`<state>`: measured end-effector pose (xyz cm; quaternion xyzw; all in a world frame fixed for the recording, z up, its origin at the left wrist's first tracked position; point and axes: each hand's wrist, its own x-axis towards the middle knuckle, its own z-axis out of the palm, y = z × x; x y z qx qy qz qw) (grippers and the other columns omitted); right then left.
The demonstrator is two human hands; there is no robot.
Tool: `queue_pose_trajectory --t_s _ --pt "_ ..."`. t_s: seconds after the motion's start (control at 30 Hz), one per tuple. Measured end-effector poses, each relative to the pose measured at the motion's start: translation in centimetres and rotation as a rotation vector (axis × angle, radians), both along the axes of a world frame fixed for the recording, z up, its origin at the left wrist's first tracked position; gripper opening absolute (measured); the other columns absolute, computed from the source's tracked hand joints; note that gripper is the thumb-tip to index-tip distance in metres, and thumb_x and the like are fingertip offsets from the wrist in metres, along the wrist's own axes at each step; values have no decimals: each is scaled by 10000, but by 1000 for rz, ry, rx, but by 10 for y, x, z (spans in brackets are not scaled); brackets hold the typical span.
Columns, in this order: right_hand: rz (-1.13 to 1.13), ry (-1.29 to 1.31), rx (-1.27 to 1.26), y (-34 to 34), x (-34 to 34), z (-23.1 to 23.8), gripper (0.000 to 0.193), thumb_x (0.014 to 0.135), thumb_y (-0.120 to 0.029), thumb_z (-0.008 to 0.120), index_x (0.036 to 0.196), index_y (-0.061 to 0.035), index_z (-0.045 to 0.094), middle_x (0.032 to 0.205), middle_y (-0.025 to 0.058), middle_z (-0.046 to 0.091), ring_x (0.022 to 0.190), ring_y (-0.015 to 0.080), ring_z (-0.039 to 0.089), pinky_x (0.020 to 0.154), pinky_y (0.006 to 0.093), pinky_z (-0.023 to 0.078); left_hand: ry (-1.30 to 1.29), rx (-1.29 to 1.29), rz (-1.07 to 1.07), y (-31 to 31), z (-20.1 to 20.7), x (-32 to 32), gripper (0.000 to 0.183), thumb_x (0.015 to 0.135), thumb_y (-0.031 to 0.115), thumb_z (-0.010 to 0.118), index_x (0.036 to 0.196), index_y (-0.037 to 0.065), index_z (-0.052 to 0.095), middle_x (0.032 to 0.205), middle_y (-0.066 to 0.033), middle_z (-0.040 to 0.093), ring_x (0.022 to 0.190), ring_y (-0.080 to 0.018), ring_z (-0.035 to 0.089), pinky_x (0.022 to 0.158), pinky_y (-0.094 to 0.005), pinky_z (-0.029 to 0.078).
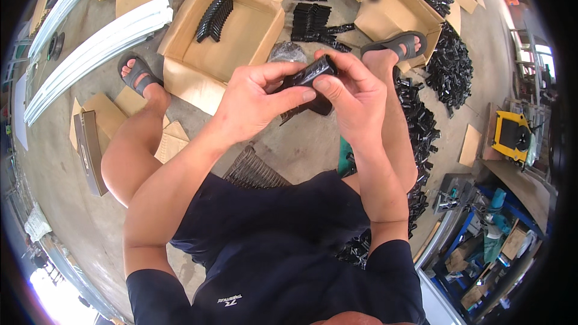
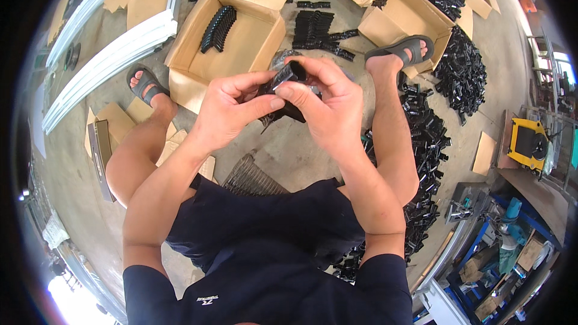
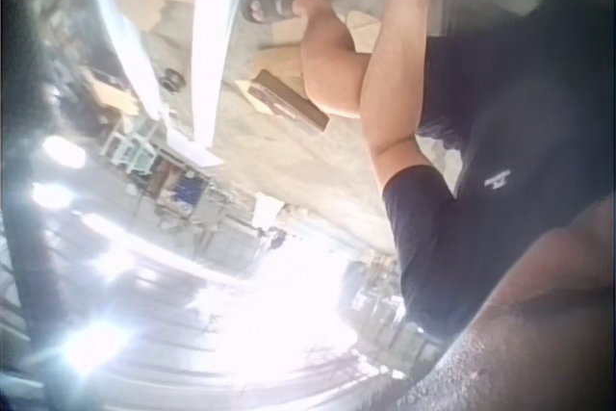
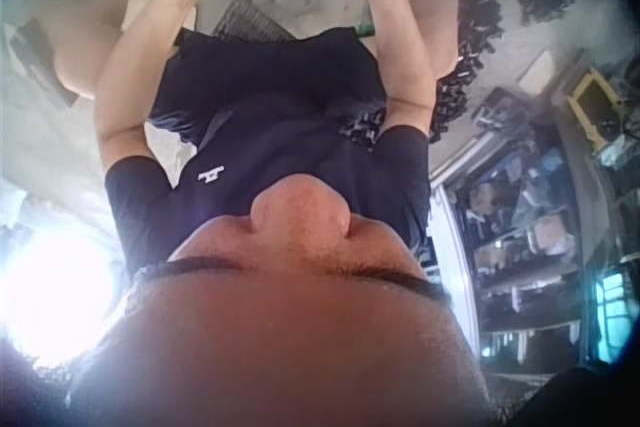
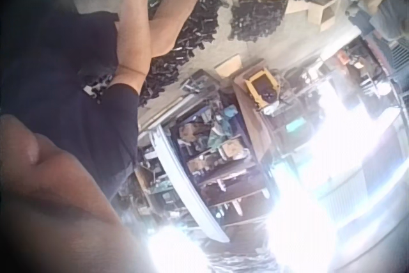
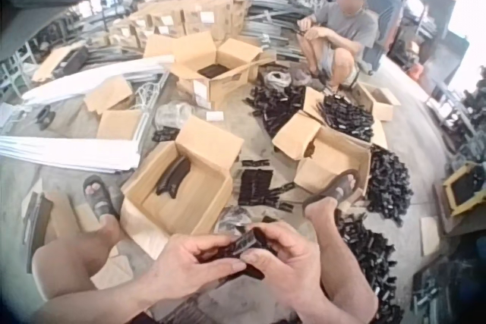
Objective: The person picks up black plastic components one by one from various cardboard boxes on the floor, handles them, and then places them into a smaller central container.
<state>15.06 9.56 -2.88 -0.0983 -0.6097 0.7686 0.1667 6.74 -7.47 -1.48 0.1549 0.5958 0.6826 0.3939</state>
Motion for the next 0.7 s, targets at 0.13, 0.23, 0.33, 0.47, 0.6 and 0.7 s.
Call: queue_pose_trajectory --t_s 0.13,0.23,0.33,0.47,0.6,0.7 --pt "36 24 -79 1 0 -1 292 888 25 744 1169 58 674 1119 73 669 989 120 650 874 255 537 -13 -8 -42 -3 4 -4 411 912 15 736 1298 -61 620 1111 -66 718 983 -72 655 848 -222 531" --pt "49 -21 -187 -2 1 -2 267 917 1 723 1174 57 673 1098 78 687 981 109 647 859 250 533 -15 -50 -76 -4 2 -7 392 921 15 724 1292 -62 623 1104 -56 718 975 -68 654 850 -223 531" --pt "90 -26 -136 3 -2 -8 262 968 -106 692 1179 49 678 1057 71 700 963 112 647 859 267 529 5 -74 -76 -5 -2 -6 371 931 39 718 1279 -56 634 1086 -43 720 959 -63 652 844 -221 529" --pt "146 -99 -107 43 -26 -43 352 1032 -280 612 1156 38 698 996 52 712 890 123 636 829 285 516 -25 -26 39 -8 1 -6 331 920 167 756 1173 -39 702 916 -11 719 805 -34 616 693 -208 502" --pt "37 -552 608 80 -46 -148 259 951 -261 668 1020 -29 760 917 111 742 816 225 696 753 348 546 -13 -90 -4 -11 17 -14 359 910 112 755 1220 -51 676 990 -18 724 866 -33 618 753 -201 506" --pt "108 -627 1049 75 -30 -233 202 855 -239 704 943 -68 767 933 196 711 869 353 704 770 451 558 94 -164 -37 -15 20 -17 364 901 103 761 1212 -66 674 984 -14 720 857 -33 616 739 -201 504"
